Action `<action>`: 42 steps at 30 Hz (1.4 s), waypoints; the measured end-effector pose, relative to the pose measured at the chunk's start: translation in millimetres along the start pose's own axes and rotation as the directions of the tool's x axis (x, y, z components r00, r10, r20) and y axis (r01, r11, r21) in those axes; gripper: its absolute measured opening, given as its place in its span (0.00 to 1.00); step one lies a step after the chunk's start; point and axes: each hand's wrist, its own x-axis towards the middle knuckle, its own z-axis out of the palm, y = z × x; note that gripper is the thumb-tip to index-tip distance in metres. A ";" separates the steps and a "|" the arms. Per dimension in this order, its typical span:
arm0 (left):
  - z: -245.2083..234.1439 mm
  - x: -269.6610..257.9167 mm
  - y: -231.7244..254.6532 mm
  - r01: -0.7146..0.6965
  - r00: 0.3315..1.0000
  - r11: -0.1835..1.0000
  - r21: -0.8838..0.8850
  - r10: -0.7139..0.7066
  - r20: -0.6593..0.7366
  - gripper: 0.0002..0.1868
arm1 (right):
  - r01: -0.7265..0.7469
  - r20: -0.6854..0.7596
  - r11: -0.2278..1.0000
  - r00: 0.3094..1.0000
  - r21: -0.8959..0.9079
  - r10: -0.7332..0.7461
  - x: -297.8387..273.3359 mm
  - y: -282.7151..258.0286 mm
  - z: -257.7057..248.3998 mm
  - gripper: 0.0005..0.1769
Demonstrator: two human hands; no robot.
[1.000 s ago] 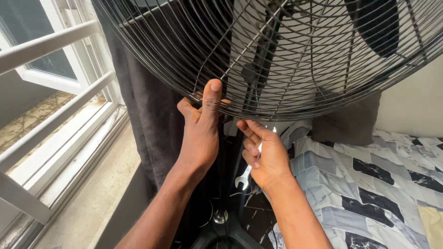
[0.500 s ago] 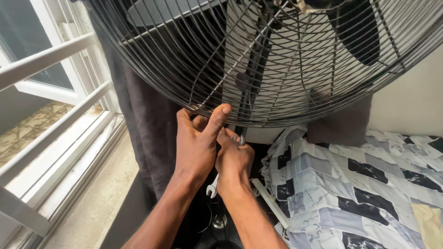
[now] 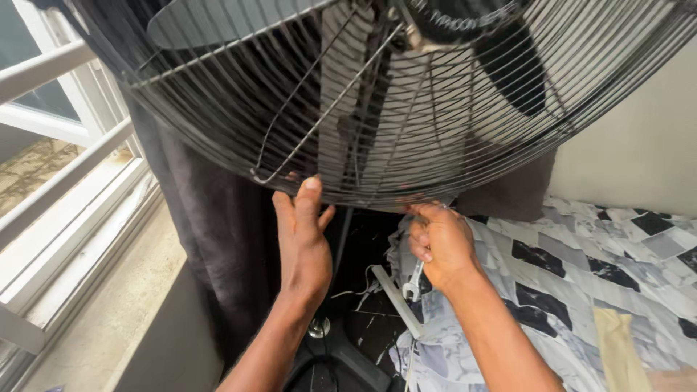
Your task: The person uses a wrench to tighten bolts on the front cage of a standing fan. They work around the perimeter of the fan cage, securing multiple fasteners to reattach the protective grill.
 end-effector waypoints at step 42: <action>198.1 -28.1 -2.2 0.193 0.865 0.572 -0.797 -0.482 -0.137 0.71 | -0.322 0.057 0.945 0.946 0.056 0.319 29.0 -132.7 -109.9 0.06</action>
